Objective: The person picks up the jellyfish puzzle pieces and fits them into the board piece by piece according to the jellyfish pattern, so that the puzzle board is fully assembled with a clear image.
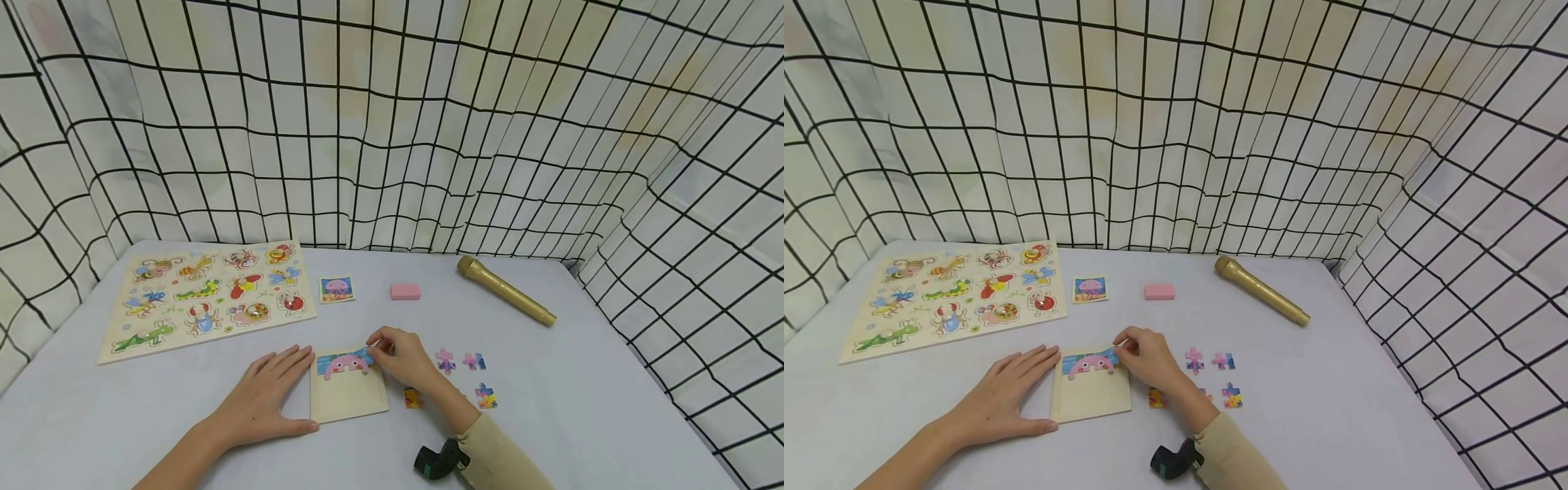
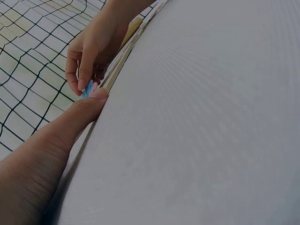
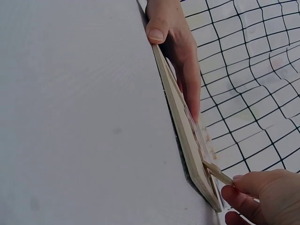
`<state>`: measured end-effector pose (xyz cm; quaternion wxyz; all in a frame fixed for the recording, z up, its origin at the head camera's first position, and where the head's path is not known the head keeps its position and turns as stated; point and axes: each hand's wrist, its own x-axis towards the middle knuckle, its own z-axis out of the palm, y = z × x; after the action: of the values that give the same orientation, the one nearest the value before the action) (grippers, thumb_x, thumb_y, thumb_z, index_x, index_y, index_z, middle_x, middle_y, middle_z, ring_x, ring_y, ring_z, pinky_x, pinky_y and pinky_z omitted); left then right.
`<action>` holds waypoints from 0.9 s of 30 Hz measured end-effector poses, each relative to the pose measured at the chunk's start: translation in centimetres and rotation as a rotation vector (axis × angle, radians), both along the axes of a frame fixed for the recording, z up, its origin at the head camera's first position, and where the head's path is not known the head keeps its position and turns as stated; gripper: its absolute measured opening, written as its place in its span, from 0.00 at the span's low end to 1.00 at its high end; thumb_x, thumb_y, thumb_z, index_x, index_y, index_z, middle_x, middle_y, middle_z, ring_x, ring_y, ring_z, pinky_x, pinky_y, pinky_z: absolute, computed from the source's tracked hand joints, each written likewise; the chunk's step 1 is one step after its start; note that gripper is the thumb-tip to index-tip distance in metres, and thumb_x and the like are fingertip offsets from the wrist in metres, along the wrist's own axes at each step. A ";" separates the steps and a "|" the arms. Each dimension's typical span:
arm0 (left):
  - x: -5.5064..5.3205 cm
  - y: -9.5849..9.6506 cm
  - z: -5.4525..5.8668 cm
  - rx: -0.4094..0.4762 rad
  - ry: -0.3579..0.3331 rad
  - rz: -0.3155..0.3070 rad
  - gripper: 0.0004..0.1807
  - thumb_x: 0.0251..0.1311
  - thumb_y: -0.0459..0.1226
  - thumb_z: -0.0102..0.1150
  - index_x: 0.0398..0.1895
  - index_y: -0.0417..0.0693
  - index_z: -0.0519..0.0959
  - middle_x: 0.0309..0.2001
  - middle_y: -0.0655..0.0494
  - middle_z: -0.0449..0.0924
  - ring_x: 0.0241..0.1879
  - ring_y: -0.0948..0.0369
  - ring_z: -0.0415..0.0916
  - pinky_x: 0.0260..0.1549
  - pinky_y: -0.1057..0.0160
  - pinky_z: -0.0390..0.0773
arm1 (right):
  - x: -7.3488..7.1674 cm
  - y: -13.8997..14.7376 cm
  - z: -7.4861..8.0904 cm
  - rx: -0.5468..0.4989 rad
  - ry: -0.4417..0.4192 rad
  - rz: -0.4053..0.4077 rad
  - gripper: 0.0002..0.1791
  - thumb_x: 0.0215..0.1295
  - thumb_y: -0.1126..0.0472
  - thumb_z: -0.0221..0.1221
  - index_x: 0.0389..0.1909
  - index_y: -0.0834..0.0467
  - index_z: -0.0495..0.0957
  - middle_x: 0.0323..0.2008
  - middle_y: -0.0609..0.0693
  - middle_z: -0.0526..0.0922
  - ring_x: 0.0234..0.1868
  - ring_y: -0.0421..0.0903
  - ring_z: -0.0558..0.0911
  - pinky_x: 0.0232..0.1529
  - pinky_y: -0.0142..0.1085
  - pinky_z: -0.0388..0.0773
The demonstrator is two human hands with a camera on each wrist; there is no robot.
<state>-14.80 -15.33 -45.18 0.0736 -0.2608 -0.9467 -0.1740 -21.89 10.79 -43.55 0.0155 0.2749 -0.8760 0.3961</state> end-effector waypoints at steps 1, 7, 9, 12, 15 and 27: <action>0.0 0.0 0.0 0.001 0.000 -0.001 0.58 0.37 0.75 0.47 0.66 0.44 0.61 0.67 0.53 0.58 0.66 0.54 0.51 0.60 0.47 0.50 | 0.0 0.0 0.0 -0.003 0.000 0.002 0.04 0.61 0.60 0.59 0.36 0.56 0.78 0.24 0.41 0.77 0.23 0.36 0.70 0.22 0.27 0.70; 0.0 0.0 0.0 0.004 -0.003 -0.004 0.58 0.38 0.75 0.47 0.67 0.45 0.61 0.67 0.54 0.58 0.67 0.54 0.51 0.60 0.48 0.49 | 0.0 0.1 -0.1 0.013 0.034 -0.008 0.04 0.62 0.60 0.58 0.34 0.55 0.79 0.22 0.40 0.76 0.22 0.35 0.70 0.21 0.27 0.69; 0.1 0.0 0.0 0.004 -0.006 -0.004 0.58 0.38 0.75 0.47 0.67 0.44 0.61 0.67 0.54 0.58 0.67 0.54 0.51 0.60 0.48 0.49 | 0.0 0.1 -0.1 0.025 0.052 -0.015 0.04 0.63 0.60 0.57 0.34 0.55 0.79 0.22 0.39 0.74 0.22 0.35 0.69 0.21 0.26 0.68; 0.1 0.0 0.1 0.008 -0.003 -0.004 0.58 0.38 0.75 0.48 0.66 0.44 0.61 0.67 0.53 0.58 0.66 0.54 0.51 0.60 0.47 0.50 | 0.0 0.1 -0.1 0.038 0.066 -0.027 0.05 0.64 0.60 0.56 0.34 0.55 0.79 0.21 0.39 0.74 0.22 0.35 0.69 0.20 0.26 0.68; 0.1 0.0 0.0 0.013 0.014 -0.008 0.57 0.39 0.74 0.48 0.66 0.43 0.62 0.67 0.52 0.59 0.66 0.53 0.52 0.59 0.47 0.50 | 0.0 0.1 -0.1 0.044 0.068 -0.036 0.05 0.64 0.60 0.55 0.34 0.55 0.79 0.22 0.39 0.73 0.23 0.36 0.69 0.21 0.26 0.68; 0.0 0.0 -0.2 0.005 0.055 -0.012 0.57 0.38 0.75 0.48 0.66 0.43 0.63 0.66 0.53 0.60 0.66 0.54 0.53 0.59 0.48 0.52 | -0.2 0.3 0.1 0.029 0.103 -0.057 0.05 0.63 0.63 0.55 0.32 0.57 0.80 0.22 0.40 0.76 0.24 0.37 0.71 0.25 0.28 0.72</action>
<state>-14.78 -15.34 -45.36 0.0991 -0.2707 -0.9424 -0.1697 -22.08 11.04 -43.47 0.0679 0.2703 -0.8871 0.3680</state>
